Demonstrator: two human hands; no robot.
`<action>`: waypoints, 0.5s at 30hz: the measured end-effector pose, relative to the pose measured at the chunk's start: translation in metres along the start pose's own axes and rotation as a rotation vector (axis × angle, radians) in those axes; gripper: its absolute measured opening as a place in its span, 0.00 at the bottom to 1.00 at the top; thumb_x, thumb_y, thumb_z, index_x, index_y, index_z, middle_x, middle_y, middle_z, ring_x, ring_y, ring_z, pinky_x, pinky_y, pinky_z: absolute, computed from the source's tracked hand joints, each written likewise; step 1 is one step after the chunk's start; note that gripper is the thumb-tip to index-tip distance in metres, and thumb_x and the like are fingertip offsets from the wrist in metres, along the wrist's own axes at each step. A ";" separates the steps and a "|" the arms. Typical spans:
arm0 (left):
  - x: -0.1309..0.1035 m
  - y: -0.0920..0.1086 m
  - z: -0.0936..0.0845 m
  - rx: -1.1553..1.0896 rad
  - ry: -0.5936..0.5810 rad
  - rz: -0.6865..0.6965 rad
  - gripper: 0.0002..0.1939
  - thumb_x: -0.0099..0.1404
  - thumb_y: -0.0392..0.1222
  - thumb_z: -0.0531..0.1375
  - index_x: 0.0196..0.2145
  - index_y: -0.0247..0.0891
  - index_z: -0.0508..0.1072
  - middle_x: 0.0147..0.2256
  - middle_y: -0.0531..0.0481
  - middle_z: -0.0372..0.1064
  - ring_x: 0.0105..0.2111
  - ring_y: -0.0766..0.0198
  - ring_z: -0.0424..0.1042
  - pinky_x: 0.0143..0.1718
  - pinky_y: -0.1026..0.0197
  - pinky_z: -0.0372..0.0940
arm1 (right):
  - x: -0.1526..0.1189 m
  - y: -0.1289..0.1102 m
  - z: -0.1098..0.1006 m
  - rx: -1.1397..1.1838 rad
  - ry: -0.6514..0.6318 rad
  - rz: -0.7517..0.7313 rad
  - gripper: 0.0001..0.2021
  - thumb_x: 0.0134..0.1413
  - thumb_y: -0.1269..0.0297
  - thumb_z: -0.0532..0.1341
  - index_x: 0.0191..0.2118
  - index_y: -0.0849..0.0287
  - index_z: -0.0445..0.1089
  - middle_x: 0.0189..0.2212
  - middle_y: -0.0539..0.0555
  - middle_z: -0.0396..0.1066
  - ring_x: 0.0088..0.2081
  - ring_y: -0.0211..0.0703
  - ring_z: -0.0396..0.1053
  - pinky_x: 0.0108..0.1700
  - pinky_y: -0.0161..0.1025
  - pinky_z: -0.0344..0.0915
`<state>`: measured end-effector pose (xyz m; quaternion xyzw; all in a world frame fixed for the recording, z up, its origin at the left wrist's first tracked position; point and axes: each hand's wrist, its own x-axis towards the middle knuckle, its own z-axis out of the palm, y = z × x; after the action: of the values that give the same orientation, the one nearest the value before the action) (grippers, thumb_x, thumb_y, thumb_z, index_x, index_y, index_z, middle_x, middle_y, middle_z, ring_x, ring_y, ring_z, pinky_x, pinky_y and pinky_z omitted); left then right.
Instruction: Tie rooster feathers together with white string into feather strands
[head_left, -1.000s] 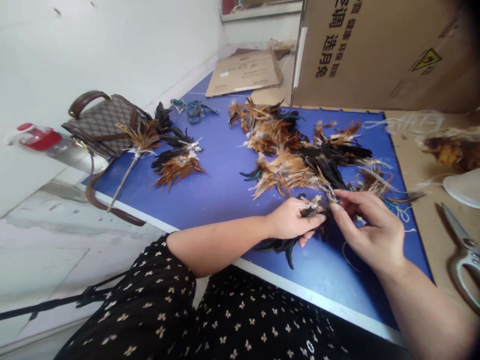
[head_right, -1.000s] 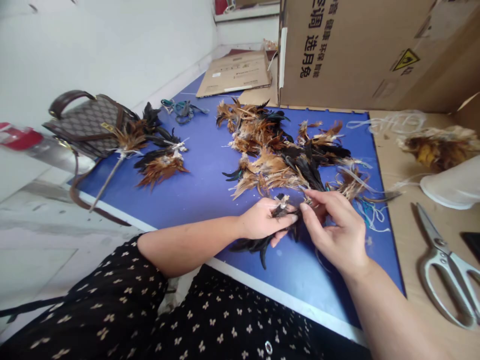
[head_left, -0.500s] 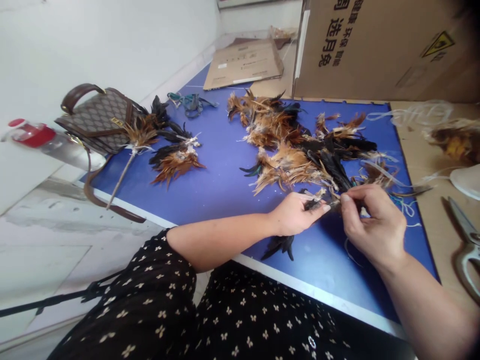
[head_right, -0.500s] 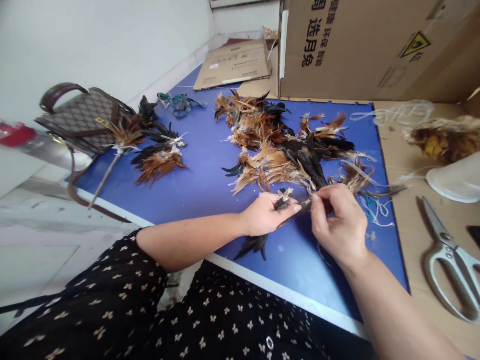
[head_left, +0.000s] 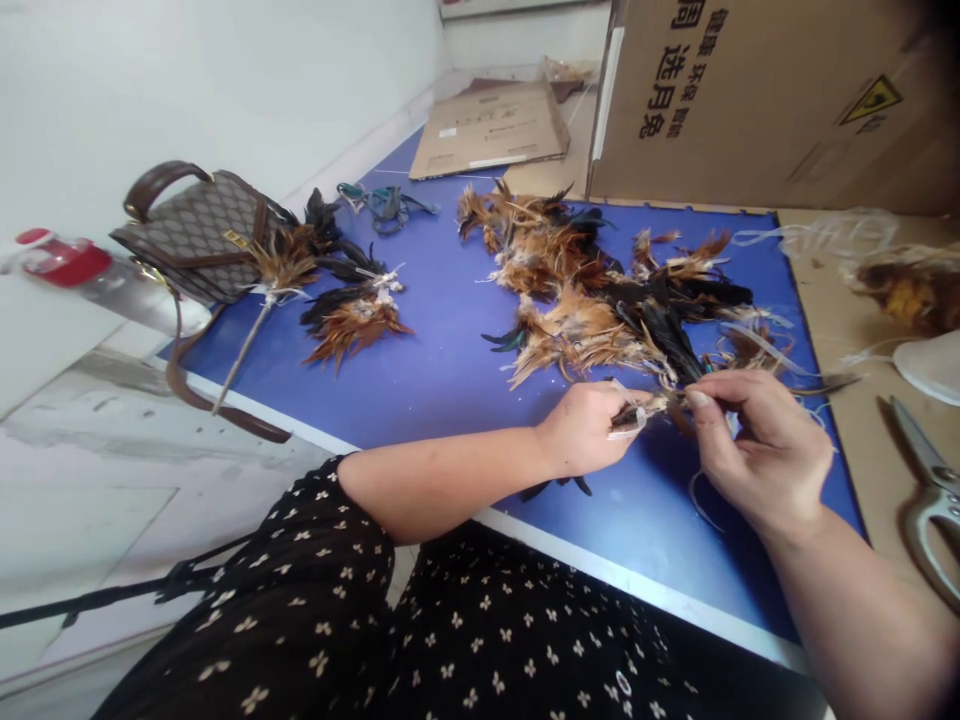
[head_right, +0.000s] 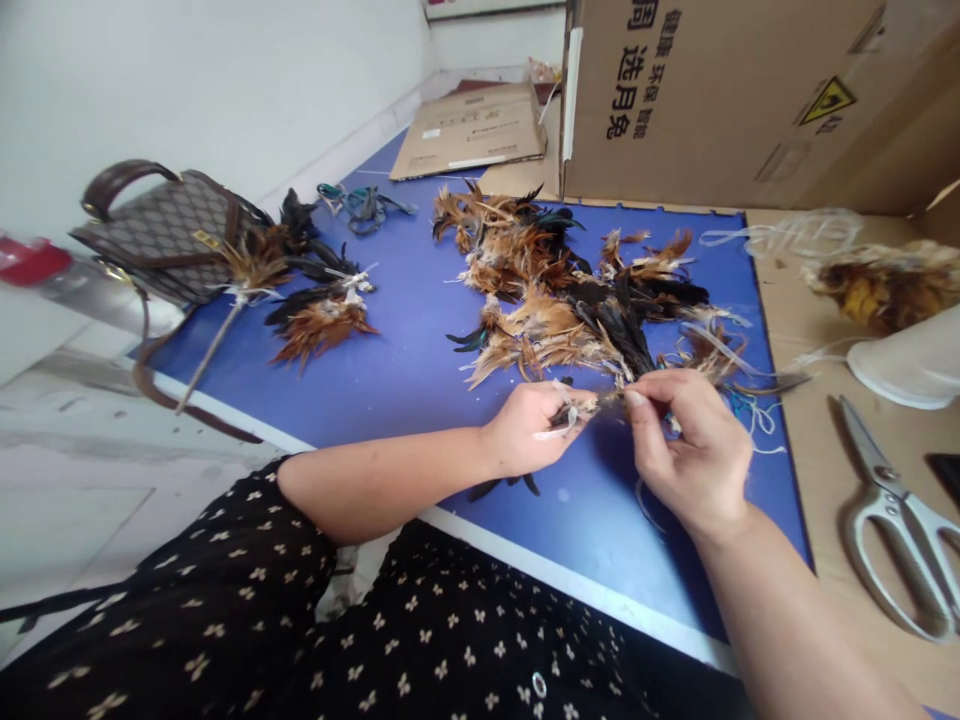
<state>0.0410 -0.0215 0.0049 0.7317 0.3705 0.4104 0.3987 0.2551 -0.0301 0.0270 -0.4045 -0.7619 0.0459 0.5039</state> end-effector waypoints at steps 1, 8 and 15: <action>0.000 -0.001 0.001 -0.018 0.031 -0.014 0.08 0.72 0.39 0.66 0.35 0.37 0.83 0.38 0.42 0.83 0.39 0.59 0.80 0.52 0.53 0.76 | 0.001 0.001 0.000 -0.010 0.015 -0.031 0.04 0.68 0.71 0.68 0.43 0.53 0.78 0.37 0.56 0.81 0.39 0.48 0.80 0.44 0.48 0.75; 0.001 0.001 0.000 -0.464 -0.036 -0.312 0.18 0.74 0.54 0.67 0.48 0.34 0.83 0.25 0.56 0.70 0.24 0.69 0.68 0.32 0.62 0.69 | -0.004 0.014 0.005 0.035 0.007 0.013 0.06 0.67 0.71 0.69 0.46 0.53 0.79 0.40 0.56 0.81 0.40 0.48 0.80 0.44 0.47 0.77; 0.005 0.009 0.003 -0.723 0.002 -0.499 0.21 0.68 0.57 0.73 0.39 0.34 0.79 0.27 0.56 0.69 0.24 0.73 0.64 0.27 0.66 0.60 | -0.012 0.015 0.004 0.143 -0.031 0.091 0.07 0.69 0.66 0.69 0.50 0.53 0.81 0.43 0.57 0.82 0.41 0.48 0.82 0.43 0.48 0.80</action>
<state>0.0477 -0.0216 0.0137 0.4327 0.3688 0.4055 0.7158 0.2619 -0.0270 0.0092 -0.4011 -0.7452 0.1292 0.5169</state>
